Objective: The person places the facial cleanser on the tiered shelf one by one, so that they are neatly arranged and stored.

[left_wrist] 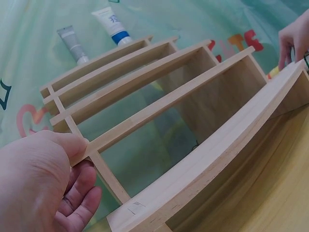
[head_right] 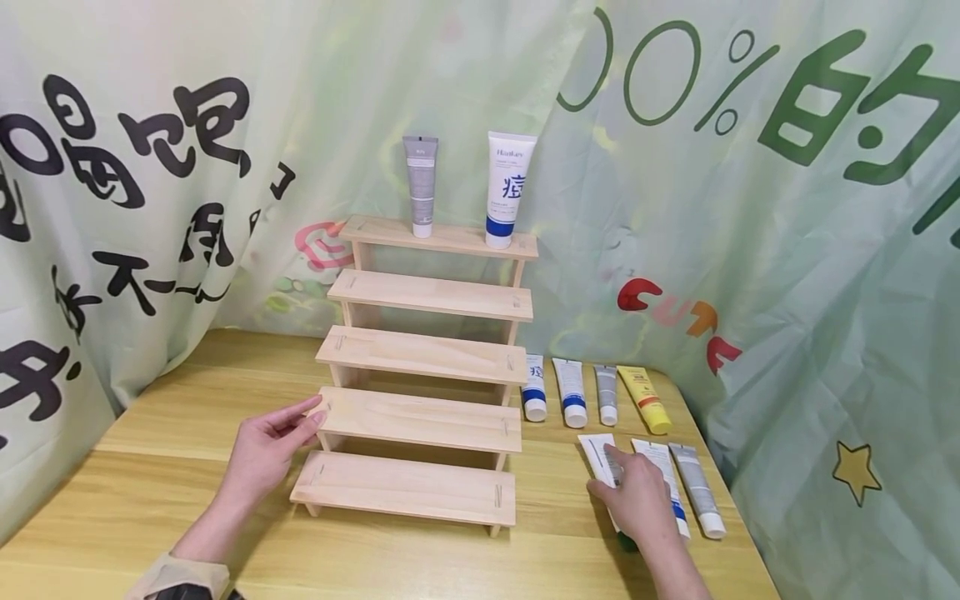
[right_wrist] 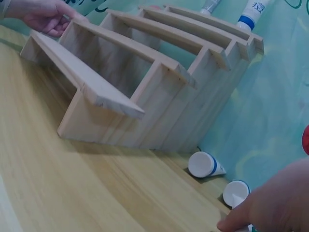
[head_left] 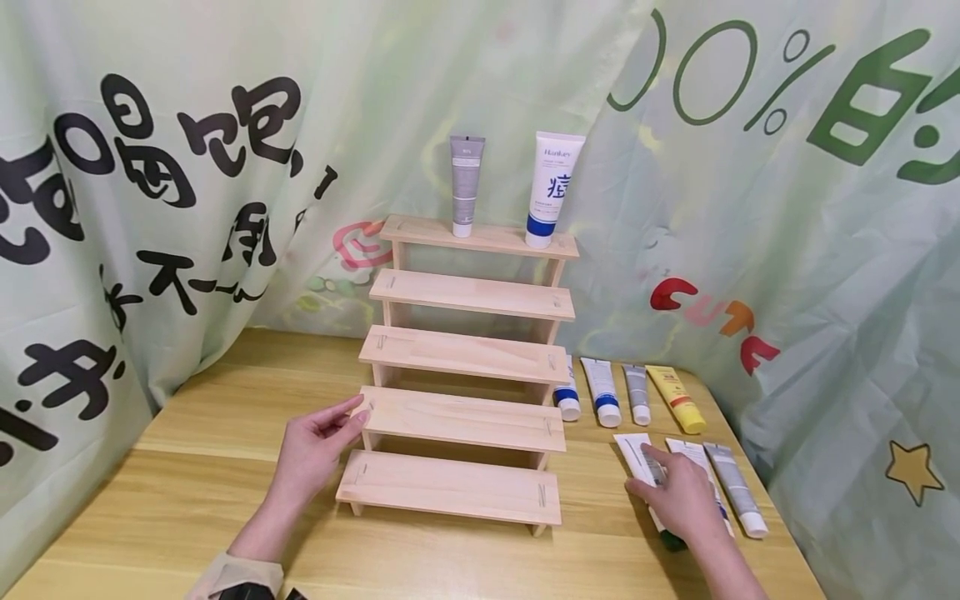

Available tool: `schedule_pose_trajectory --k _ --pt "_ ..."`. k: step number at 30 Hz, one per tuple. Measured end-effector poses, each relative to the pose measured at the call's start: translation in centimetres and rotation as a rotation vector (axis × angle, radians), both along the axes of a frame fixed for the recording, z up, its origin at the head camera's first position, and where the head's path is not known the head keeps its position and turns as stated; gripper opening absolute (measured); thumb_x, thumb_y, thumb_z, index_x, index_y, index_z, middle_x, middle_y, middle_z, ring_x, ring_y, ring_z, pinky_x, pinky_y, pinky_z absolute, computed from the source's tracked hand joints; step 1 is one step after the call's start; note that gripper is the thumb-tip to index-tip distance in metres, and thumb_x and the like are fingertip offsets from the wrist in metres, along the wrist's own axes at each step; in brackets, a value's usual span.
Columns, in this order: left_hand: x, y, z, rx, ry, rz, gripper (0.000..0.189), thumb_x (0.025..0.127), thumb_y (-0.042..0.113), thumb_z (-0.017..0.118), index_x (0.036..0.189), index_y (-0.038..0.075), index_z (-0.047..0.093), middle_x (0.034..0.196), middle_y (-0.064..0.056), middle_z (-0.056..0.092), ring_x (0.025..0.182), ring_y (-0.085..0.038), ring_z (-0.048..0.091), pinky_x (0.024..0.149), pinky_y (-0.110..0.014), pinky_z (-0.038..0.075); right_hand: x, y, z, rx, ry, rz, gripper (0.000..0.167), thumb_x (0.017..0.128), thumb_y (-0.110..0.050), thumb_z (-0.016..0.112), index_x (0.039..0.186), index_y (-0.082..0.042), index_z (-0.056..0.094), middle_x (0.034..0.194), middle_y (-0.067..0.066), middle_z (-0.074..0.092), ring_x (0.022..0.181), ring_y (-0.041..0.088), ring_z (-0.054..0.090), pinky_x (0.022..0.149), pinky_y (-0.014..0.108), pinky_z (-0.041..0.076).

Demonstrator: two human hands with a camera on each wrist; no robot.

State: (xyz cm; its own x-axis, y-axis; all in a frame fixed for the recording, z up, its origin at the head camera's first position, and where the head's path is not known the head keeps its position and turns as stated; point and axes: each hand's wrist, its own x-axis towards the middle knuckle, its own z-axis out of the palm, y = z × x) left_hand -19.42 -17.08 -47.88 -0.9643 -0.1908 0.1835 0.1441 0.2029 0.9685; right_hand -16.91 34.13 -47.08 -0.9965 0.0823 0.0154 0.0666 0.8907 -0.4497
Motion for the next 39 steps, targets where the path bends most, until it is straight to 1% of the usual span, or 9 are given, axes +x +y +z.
schedule_pose_trajectory --k 4,7,11,13,19,21,24,31,39 --pt "0.1 -0.1 -0.1 0.006 -0.002 0.002 0.034 0.094 0.018 0.085 0.124 0.004 0.078 0.087 -0.010 0.072 0.073 -0.013 0.066 0.067 -0.023 0.058 0.2 -0.1 0.4 -0.014 0.090 -0.002 0.067 0.085 -0.024 0.090 0.140 0.004 0.065 0.114 0.035 0.068 0.098 0.046 0.065 0.080 0.055 0.054" --pt "0.1 -0.1 -0.1 0.010 -0.002 -0.001 0.034 0.094 0.018 0.085 0.124 0.004 0.078 0.088 -0.010 0.072 0.073 -0.012 0.066 0.067 -0.023 0.059 0.4 -0.2 0.7 -0.036 0.125 -0.032 0.068 0.084 -0.027 0.091 0.142 0.000 0.066 0.085 0.022 0.065 0.077 0.031 0.057 0.063 0.041 0.044" --pt "0.1 -0.1 -0.2 0.013 0.000 0.001 0.034 0.094 0.017 0.085 0.124 0.004 0.078 0.087 -0.011 0.072 0.072 -0.011 0.066 0.067 -0.023 0.059 0.4 -0.6 1.2 -0.053 0.175 -0.066 0.068 0.083 -0.031 0.093 0.141 -0.005 0.068 0.085 0.012 0.067 0.077 0.024 0.052 0.061 0.032 0.037" --pt "0.1 -0.1 -0.2 0.007 0.001 0.001 0.034 0.094 0.017 0.084 0.124 0.003 0.078 0.087 -0.011 0.072 0.072 -0.011 0.066 0.067 -0.023 0.059 0.4 -0.8 1.5 -0.060 0.217 -0.064 0.067 0.083 -0.030 0.093 0.140 -0.005 0.069 0.094 0.014 0.071 0.078 0.024 0.054 0.060 0.030 0.039" --pt "0.1 0.0 -0.2 0.002 0.006 -0.001 0.034 0.095 0.018 0.084 0.124 0.003 0.078 0.087 -0.010 0.071 0.072 -0.014 0.066 0.066 -0.023 0.058 0.2 -1.3 2.6 -0.096 0.376 -0.037 0.062 0.086 -0.029 0.092 0.138 -0.003 0.070 0.097 0.023 0.074 0.078 0.028 0.067 0.056 0.026 0.047" --pt "0.0 0.0 -0.2 0.009 0.007 0.000 0.033 0.094 0.017 0.084 0.124 0.004 0.078 0.086 -0.010 0.072 0.072 -0.014 0.066 0.066 -0.023 0.058 0.0 -1.5 3.0 -0.109 0.448 -0.029 0.059 0.087 -0.027 0.091 0.137 -0.003 0.071 0.107 0.025 0.075 0.083 0.031 0.072 0.058 0.023 0.051" --pt "0.0 -0.1 -0.2 0.015 0.009 0.002 0.033 0.094 0.016 0.085 0.124 0.004 0.078 0.086 -0.009 0.072 0.072 -0.014 0.066 0.065 -0.023 0.058 -0.3 -1.9 3.6 -0.130 0.523 -0.031 0.055 0.087 -0.023 0.091 0.136 -0.006 0.073 0.109 0.024 0.075 0.085 0.030 0.072 0.060 0.016 0.049" --pt "0.1 0.0 0.1 0.023 0.006 -0.010 0.035 0.094 0.018 0.085 0.124 0.003 0.078 0.088 -0.009 0.073 0.072 -0.012 0.065 0.066 -0.023 0.058 -0.8 -2.9 4.8 -0.181 0.620 -0.056 0.056 0.084 -0.021 0.093 0.136 -0.010 0.074 0.092 0.011 0.073 0.071 0.010 0.062 0.060 0.010 0.044" --pt "0.1 0.0 0.3 0.042 -0.008 -0.010 0.035 0.094 0.015 0.085 0.126 0.003 0.077 0.091 -0.012 0.073 0.073 -0.011 0.065 0.067 -0.023 0.058 -1.6 -4.1 7.3 -0.228 0.741 -0.059 0.057 0.082 -0.018 0.095 0.135 -0.010 0.074 0.102 0.011 0.077 0.074 0.004 0.059 0.065 0.006 0.045"
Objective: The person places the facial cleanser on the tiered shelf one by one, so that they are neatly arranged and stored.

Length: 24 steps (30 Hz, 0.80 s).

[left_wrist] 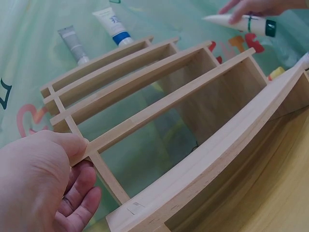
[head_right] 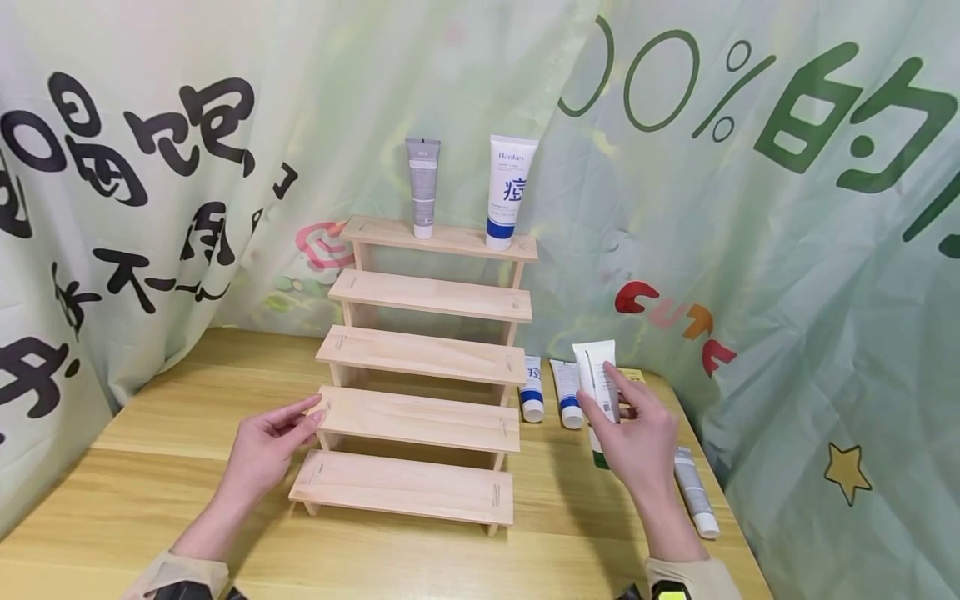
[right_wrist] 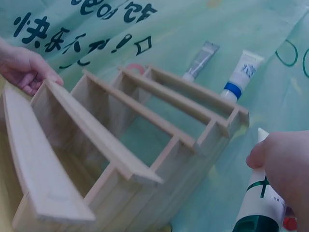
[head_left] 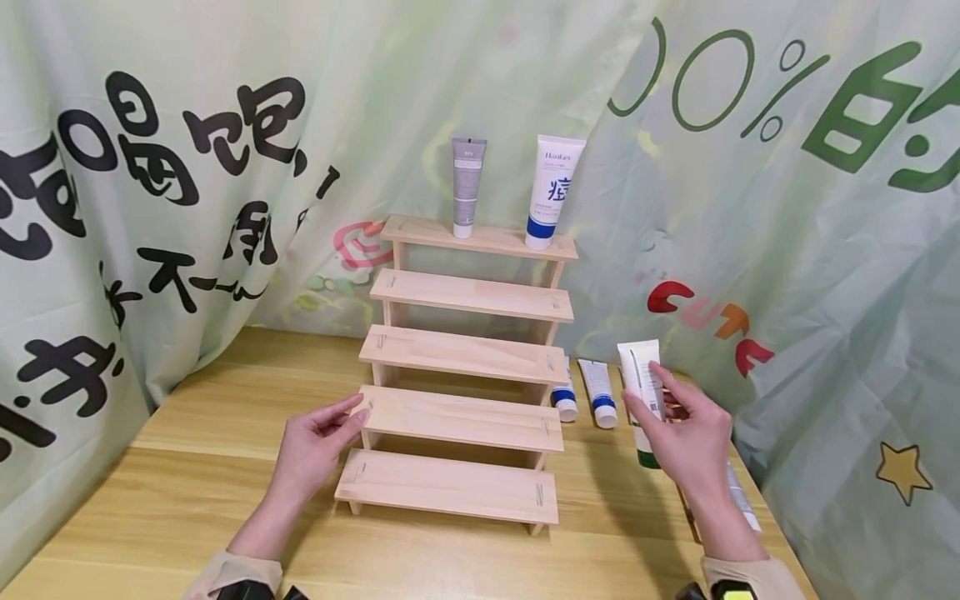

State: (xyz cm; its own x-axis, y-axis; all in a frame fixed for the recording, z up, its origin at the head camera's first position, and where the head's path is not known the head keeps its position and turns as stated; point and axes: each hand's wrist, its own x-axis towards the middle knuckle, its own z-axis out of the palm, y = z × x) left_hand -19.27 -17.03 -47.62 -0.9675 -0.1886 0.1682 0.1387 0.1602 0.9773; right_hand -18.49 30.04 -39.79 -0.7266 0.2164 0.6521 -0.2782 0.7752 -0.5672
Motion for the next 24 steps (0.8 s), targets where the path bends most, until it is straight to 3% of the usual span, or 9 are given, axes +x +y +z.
schedule_pose_trajectory --k 6,16,24 --pt "-0.1 0.0 -0.1 -0.008 0.020 0.001 0.034 0.093 0.016 0.085 0.123 0.002 0.078 0.087 -0.009 0.073 0.072 -0.012 0.066 0.066 -0.024 0.059 -0.5 -1.3 2.2 -0.058 0.057 0.002 0.058 0.085 -0.020 0.093 0.139 -0.018 0.072 0.112 0.010 0.077 0.081 0.001 0.060 0.069 0.007 0.049" --pt "-0.1 -0.1 -0.2 -0.027 0.031 -0.001 0.035 0.094 0.016 0.085 0.124 0.001 0.077 0.086 -0.007 0.073 0.072 -0.012 0.067 0.066 -0.025 0.059 -2.2 -3.3 5.1 -0.122 0.180 0.073 0.058 0.087 -0.017 0.091 0.140 -0.025 0.070 0.126 0.002 0.075 0.092 0.000 0.066 0.079 0.011 0.053" --pt "-0.1 -0.1 -0.3 -0.017 0.021 0.003 0.033 0.093 0.016 0.085 0.123 0.003 0.078 0.087 -0.009 0.073 0.071 -0.011 0.066 0.066 -0.026 0.059 -3.4 -5.2 7.5 -0.160 0.227 0.133 0.057 0.087 -0.016 0.090 0.140 -0.022 0.070 0.126 0.002 0.075 0.095 0.007 0.069 0.084 0.013 0.053"
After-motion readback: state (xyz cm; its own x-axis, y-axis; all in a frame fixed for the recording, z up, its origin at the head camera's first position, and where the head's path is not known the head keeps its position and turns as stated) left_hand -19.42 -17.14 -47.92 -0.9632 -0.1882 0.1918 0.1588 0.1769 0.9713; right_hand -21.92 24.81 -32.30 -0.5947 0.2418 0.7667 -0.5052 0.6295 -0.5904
